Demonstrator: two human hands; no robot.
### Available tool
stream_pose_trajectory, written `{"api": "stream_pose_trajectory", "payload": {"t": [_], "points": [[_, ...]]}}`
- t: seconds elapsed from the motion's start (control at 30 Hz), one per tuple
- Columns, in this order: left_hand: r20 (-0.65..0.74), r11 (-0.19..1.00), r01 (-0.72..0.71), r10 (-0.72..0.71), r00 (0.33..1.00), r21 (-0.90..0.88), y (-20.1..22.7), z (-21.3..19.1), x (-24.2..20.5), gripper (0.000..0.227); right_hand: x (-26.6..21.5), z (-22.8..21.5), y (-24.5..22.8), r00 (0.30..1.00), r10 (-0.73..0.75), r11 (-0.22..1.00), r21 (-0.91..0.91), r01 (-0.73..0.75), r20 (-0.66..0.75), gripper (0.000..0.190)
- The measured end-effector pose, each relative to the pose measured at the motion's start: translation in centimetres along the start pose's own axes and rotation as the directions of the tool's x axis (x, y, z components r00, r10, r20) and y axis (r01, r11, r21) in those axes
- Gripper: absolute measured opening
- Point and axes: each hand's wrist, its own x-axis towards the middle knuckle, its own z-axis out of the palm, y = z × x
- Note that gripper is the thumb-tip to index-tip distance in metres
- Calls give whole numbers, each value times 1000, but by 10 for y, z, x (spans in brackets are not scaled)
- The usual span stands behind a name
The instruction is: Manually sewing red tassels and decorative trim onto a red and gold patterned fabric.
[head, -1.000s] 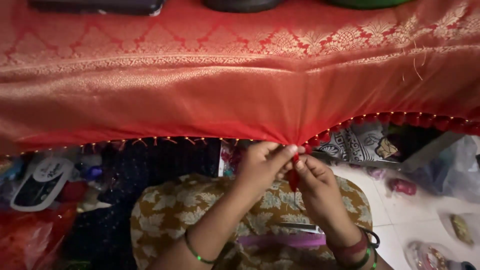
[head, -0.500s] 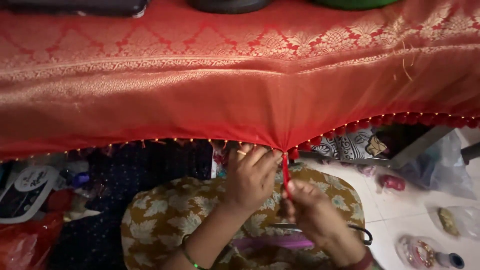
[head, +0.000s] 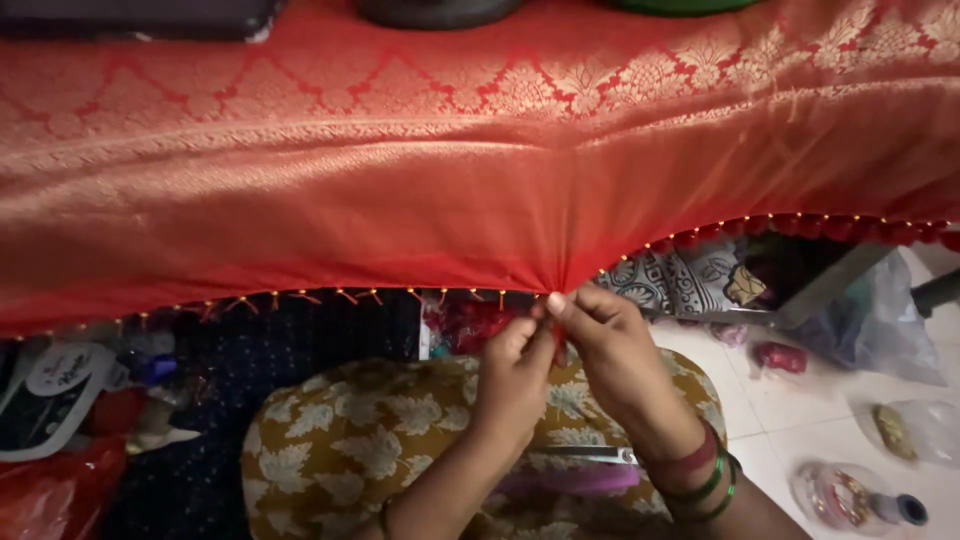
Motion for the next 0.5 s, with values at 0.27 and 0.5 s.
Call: {"api": "stream_pose_trajectory", "payload": {"t": [0.27,0.5], "points": [[147,700,-333,313,938,631,46,-3,5,23,-17,23,29,990,-22,975,215,52,-142,29],[171,963,224,-248,953,149,34,-1,17,24,-27,-41,33,993,-32,976,-218,6,-116,23]]}}
